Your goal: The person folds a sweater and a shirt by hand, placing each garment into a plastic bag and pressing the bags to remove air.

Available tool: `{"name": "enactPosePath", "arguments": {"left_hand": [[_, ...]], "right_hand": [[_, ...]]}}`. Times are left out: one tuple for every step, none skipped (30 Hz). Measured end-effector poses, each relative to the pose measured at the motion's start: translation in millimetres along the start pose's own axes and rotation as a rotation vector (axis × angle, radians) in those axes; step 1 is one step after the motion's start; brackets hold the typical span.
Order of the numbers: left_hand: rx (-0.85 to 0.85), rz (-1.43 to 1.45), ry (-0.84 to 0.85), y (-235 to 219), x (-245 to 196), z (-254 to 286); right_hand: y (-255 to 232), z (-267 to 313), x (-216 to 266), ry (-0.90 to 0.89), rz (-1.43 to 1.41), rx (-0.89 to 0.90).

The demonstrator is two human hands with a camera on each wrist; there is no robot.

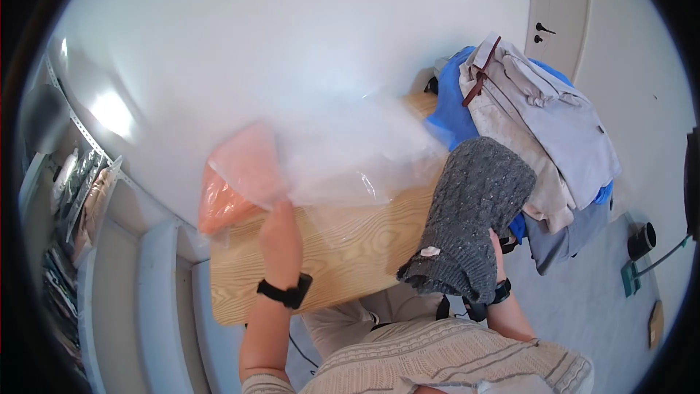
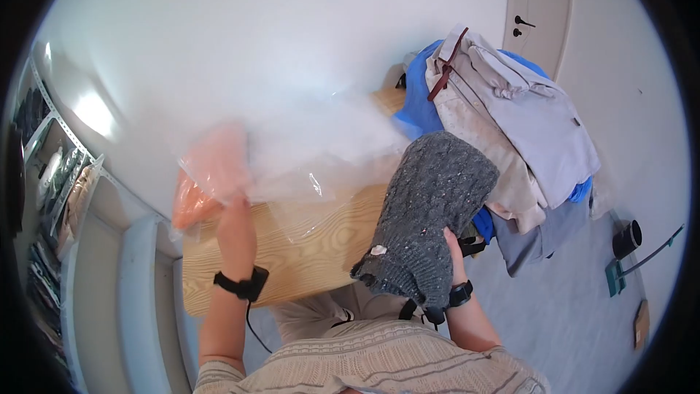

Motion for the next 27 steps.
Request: {"name": "enactPosePath", "arguments": {"left_hand": [[0.004,-0.006,-0.003,0,-3,11],[0.094,-0.161,0.022,7,-9,21],[0.186,-0.315,0.045,15,-15,30],[0.195,-0.315,0.036,15,-20,34],[0.197,-0.268,0.146,15,-35,35],[0.198,-0.217,0.256,18,-50,37],[0.205,-0.208,0.251,24,-56,37],[0.264,-0.146,0.292,34,-65,38],[0.321,-0.081,0.334,44,-77,41],[0.325,-0.068,0.333,47,-90,45],[0.425,-0.028,0.346,54,-106,51],[0.525,0.011,0.361,62,-121,56],[0.528,0.024,0.364,66,-131,58],[0.656,0.191,0.452,76,-147,65],[0.783,0.361,0.539,82,-160,73],[0.791,0.375,0.540,89,-158,76],[0.720,0.451,0.593,91,-155,77],[0.650,0.525,0.645,88,-151,77],[0.668,0.534,0.643,90,-144,79],[0.684,0.356,0.614,94,-132,80],[0.699,0.179,0.584,99,-121,81],[0.725,0.190,0.583,99,-115,85],[0.780,0.104,0.542,103,-108,90],[0.835,0.017,0.503,107,-100,95],[0.859,0.026,0.502,111,-96,98],[0.808,-0.056,0.445,114,-88,94],[0.753,-0.138,0.390,117,-81,89]], "right_hand": [[1,-1,-1,-0.006,0.021,0.004],[8,1,-2,0.001,0.020,0.002],[19,4,2,-0.001,-0.022,-0.001],[24,7,4,-0.004,-0.062,-0.005],[17,8,7,-0.011,-0.040,-0.020],[17,12,10,-0.003,-0.035,-0.027],[21,18,23,-0.087,0.049,-0.024],[22,23,36,-0.171,0.136,-0.020],[15,29,46,-0.198,0.156,-0.039],[9,35,54,-0.197,0.167,-0.048],[2,44,67,-0.280,0.240,-0.086],[-5,53,82,-0.362,0.314,-0.123],[-13,59,92,-0.401,0.321,-0.161],[-12,65,98,-0.400,0.331,-0.170],[-9,74,109,-0.451,0.361,-0.205],[-7,83,119,-0.501,0.390,-0.242],[-11,89,124,-0.507,0.371,-0.275],[-16,94,131,-0.503,0.376,-0.290],[-20,99,141,-0.528,0.372,-0.244],[-22,104,146,-0.551,0.368,-0.200],[-21,109,151,-0.583,0.351,-0.234],[-18,110,153,-0.569,0.355,-0.257],[-11,114,156,-0.620,0.352,-0.304],[-9,119,160,-0.670,0.352,-0.350],[-11,120,161,-0.656,0.357,-0.371],[-14,119,163,-0.648,0.320,-0.362],[-14,118,164,-0.644,0.281,-0.350]]}}
Point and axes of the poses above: each hand's wrist, its own z-axis away from the middle knuckle, its own y-axis out of the palm, x = y × z, the point moved 7 cm from there along -z, towards the middle knuckle, and after that the axes turned 9 degrees about x, right-handed, at the moved point
